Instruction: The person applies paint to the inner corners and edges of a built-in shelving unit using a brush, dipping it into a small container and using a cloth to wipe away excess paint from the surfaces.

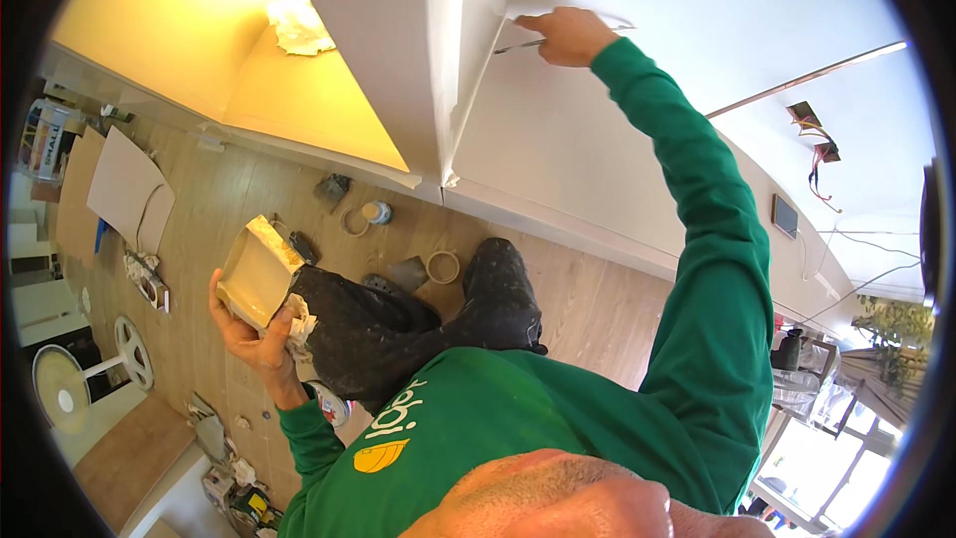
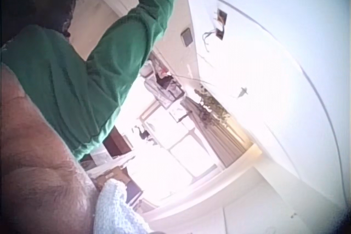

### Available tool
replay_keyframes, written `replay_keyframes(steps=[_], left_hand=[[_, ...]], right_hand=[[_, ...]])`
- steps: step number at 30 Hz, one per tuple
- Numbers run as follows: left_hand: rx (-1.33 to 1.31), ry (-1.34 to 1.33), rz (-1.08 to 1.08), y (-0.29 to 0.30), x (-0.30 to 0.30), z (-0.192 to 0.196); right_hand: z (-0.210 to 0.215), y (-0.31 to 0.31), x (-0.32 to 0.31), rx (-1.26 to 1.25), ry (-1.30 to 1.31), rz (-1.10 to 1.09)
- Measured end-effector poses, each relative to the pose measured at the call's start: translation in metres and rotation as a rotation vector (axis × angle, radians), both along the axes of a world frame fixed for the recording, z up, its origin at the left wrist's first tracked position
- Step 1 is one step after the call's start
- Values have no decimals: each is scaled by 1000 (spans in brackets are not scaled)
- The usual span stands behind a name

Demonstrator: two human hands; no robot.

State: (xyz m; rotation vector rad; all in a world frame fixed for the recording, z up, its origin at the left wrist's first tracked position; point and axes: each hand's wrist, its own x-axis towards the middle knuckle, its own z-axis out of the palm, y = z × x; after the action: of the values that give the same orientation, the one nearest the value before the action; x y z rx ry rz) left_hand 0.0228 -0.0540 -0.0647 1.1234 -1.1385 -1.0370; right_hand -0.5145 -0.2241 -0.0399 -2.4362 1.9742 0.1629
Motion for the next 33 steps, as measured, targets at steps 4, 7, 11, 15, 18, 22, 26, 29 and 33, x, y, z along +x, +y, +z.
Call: replay_keyframes(steps=[4, 7, 11, 15, 18, 22, 26, 29, 33], left_hand=[[-1, 29, -2, 7, 4, 4], [11, 40, -32, 6, -3, 15], [-6, 124, -138, 6, -5, 18], [-19, 205, -261, 9, -9, 19], [-43, 177, -305, 14, -8, 15], [-92, 160, -275, 25, -2, 8], [-102, 136, -244, 36, 8, 7], [-69, 140, -204, 47, 22, 17], [-102, 142, -202, 48, 27, 21]], right_hand=[[65, 90, 25, -130, -258, -77], [105, 182, 59, -186, -642, -263], [124, 248, 130, -570, -1514, -588], [88, 276, 125, -448, -1682, -503], [74, 267, 140, -338, -2097, -414], [96, 239, 184, -630, -2290, -307], [123, 228, 190, -665, -2299, 132], [164, 206, 204, -874, -2101, 207], [207, 190, 199, -945, -2059, 226]])
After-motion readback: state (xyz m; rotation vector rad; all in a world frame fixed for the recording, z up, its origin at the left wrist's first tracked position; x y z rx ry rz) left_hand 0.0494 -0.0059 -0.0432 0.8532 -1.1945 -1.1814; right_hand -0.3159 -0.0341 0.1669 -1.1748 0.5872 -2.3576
